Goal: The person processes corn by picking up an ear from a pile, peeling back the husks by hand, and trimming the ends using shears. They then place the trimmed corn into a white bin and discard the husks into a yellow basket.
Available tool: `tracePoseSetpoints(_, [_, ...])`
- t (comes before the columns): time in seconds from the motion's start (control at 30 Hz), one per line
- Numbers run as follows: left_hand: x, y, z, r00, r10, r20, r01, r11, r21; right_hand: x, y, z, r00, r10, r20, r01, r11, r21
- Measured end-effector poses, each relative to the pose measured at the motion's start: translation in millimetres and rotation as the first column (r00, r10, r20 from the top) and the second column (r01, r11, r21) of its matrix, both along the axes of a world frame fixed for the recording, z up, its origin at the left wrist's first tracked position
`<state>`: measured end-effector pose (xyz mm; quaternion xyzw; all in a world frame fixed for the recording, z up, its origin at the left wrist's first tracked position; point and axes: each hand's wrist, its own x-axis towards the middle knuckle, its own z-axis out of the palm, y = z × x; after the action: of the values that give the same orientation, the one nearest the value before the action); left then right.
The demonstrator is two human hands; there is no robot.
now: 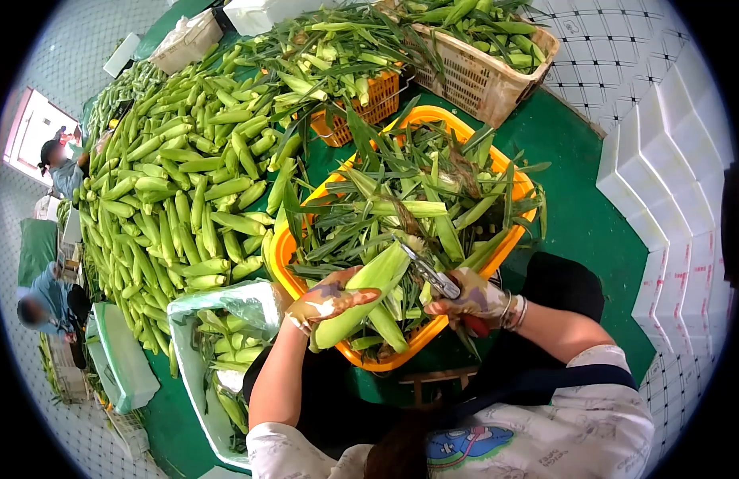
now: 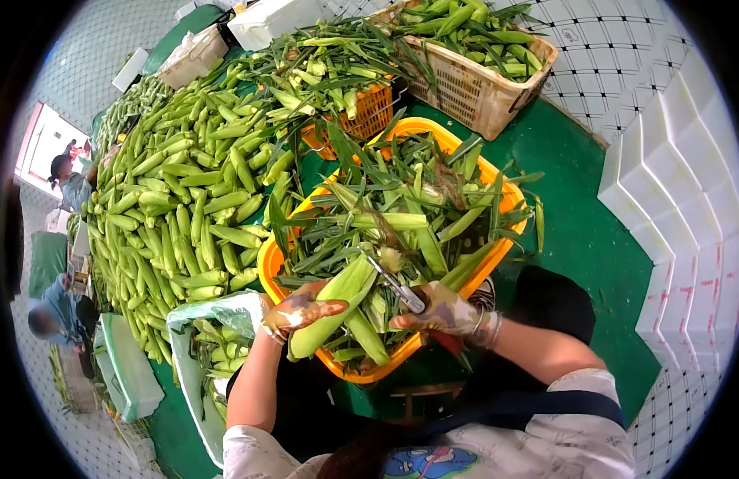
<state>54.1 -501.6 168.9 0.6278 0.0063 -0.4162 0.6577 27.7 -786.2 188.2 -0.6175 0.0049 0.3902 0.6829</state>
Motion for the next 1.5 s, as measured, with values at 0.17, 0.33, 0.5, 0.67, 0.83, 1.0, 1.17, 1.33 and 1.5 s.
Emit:
tracePoseSetpoints(0.17, [1.8,16.0,-4.8,0.989,0.033,-0.141,-0.035,0.999,-0.011,0.0,1.8,3.6,0.996,0.018,0.085,-0.016,1.000,-0.025])
tracePoseSetpoints(0.33, [-11.3,84.9,-25.6,0.973,-0.072,-0.220,0.054,0.995,-0.087,23.4,-33.3,0.0,0.984,-0.175,-0.019,0.176,0.978,0.109])
tracePoseSetpoints(0.5, [3.4,40.8,-3.7,0.939,-0.093,-0.330,-0.087,0.867,-0.491,-1.9,4.5,-25.7,0.941,0.319,0.113,-0.335,0.925,0.181])
tracePoseSetpoints(0.67, [2.8,23.2,-19.9,0.838,-0.220,-0.499,-0.083,0.853,-0.515,4.6,34.3,-4.3,0.962,0.263,-0.071,-0.265,0.964,-0.026])
tracePoseSetpoints(0.83, [56.1,81.6,-42.5,0.835,0.479,-0.269,-0.520,0.847,-0.105,57.2,16.0,0.0,0.879,-0.413,-0.237,0.462,0.861,0.212])
tracePoseSetpoints(1.0, [235.8,257.7,-180.8,-0.118,0.949,-0.293,-0.969,-0.174,-0.175,49.6,41.0,-39.0,0.829,-0.531,-0.175,0.544,0.838,0.034])
tracePoseSetpoints(1.17, [259.8,385.3,-86.1,0.124,0.847,-0.518,-0.122,-0.505,-0.855,59.2,-77.7,-171.2,0.895,0.375,0.240,-0.119,0.722,-0.682])
tracePoseSetpoints(1.33, [10.6,428.9,-0.1,-0.287,0.907,0.307,-0.615,0.071,-0.785,72.7,-69.0,-211.5,0.991,0.129,-0.025,-0.131,0.943,-0.307])
tracePoseSetpoints(1.5, [-332.0,365.2,-165.1,-0.198,0.785,0.587,-0.862,-0.424,0.276,51.5,-86.4,-231.3,0.986,0.134,0.095,-0.098,0.944,-0.317])
